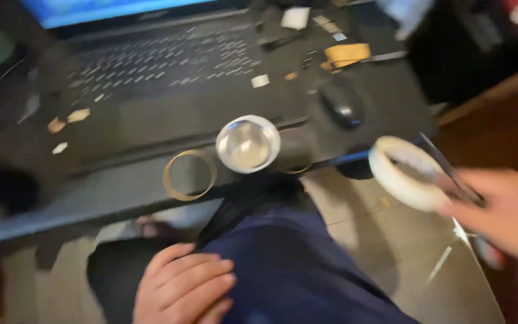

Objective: Applying white tape to the rim of a black mug using scissors to cut the tape to size.

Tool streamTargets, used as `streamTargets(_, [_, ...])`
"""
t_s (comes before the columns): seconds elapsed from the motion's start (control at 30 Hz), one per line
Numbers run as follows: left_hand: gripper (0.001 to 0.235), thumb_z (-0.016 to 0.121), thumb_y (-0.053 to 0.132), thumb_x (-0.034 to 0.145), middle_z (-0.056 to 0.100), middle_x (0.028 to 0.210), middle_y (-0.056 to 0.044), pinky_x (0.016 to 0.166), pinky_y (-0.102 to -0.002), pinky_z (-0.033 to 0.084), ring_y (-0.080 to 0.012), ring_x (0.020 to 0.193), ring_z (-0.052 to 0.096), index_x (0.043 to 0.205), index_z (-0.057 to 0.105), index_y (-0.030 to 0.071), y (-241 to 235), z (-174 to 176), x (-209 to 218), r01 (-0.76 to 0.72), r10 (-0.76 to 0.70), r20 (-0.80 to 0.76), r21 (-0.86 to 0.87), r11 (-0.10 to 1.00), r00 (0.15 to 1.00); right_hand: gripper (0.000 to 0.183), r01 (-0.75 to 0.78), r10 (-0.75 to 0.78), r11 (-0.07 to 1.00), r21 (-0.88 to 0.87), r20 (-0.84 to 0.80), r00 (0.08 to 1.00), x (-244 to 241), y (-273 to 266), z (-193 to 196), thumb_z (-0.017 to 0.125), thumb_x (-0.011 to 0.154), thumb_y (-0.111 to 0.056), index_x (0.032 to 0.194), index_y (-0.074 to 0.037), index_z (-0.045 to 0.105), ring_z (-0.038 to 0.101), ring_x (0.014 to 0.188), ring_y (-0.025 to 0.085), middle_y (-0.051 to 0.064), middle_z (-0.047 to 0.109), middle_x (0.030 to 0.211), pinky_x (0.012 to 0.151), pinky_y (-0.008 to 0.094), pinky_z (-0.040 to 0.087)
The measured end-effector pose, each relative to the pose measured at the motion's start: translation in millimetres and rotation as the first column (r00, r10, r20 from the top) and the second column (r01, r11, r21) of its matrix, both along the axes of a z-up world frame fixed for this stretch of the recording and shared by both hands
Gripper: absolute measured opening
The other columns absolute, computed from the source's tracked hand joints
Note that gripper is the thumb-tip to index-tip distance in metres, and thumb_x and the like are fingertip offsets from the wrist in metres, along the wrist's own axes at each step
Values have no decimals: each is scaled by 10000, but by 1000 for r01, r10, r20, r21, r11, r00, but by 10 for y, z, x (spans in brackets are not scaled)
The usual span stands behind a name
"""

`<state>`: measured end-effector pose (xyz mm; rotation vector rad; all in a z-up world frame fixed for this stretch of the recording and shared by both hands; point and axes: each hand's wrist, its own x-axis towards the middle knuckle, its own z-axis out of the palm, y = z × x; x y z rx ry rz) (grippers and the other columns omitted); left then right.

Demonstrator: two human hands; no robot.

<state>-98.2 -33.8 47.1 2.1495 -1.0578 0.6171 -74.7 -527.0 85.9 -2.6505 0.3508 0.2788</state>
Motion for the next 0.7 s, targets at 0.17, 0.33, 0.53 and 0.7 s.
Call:
streamTargets(0.17, [466,568,484,973,695,1219,-99,1021,-432,505,-257,1104,731,1200,651,86,-70,423,-155,34,-44,-116,-92,995,992,247,-618,564,621,483,272,780,-159,1044,11,783,712,-470,721,-230,837,710,489,21,-134,820,618,495,211,546])
streamTargets(0.33, [734,466,618,927,602,1314,-210,1049,-475,534,-380,1193,656,1315,529,-2,266,410,-264,-230,188,-262,-138,964,947,169,-344,568,518,783,-15,823,127,2558,-100,803,712,-183,825,-65,844,606,556,89,-23,709,629,540,269,497])
streamTargets(0.53, [515,647,444,885,690,1222,-93,1014,-364,488,-241,1146,663,1230,631,63,714,310,-490,-601,502,-516,-31,799,694,241,-91,591,479,873,-244,769,244,3593,-158,792,701,-170,815,34,735,484,458,129,100,639,587,390,269,376])
streamTargets(0.7, [158,769,155,809,769,998,-96,853,-406,569,-287,952,749,956,767,95,864,325,-601,-698,341,-707,-296,652,619,193,-169,597,457,873,-160,786,141,3923,-297,821,694,-69,778,84,737,509,394,144,113,565,481,410,260,409])
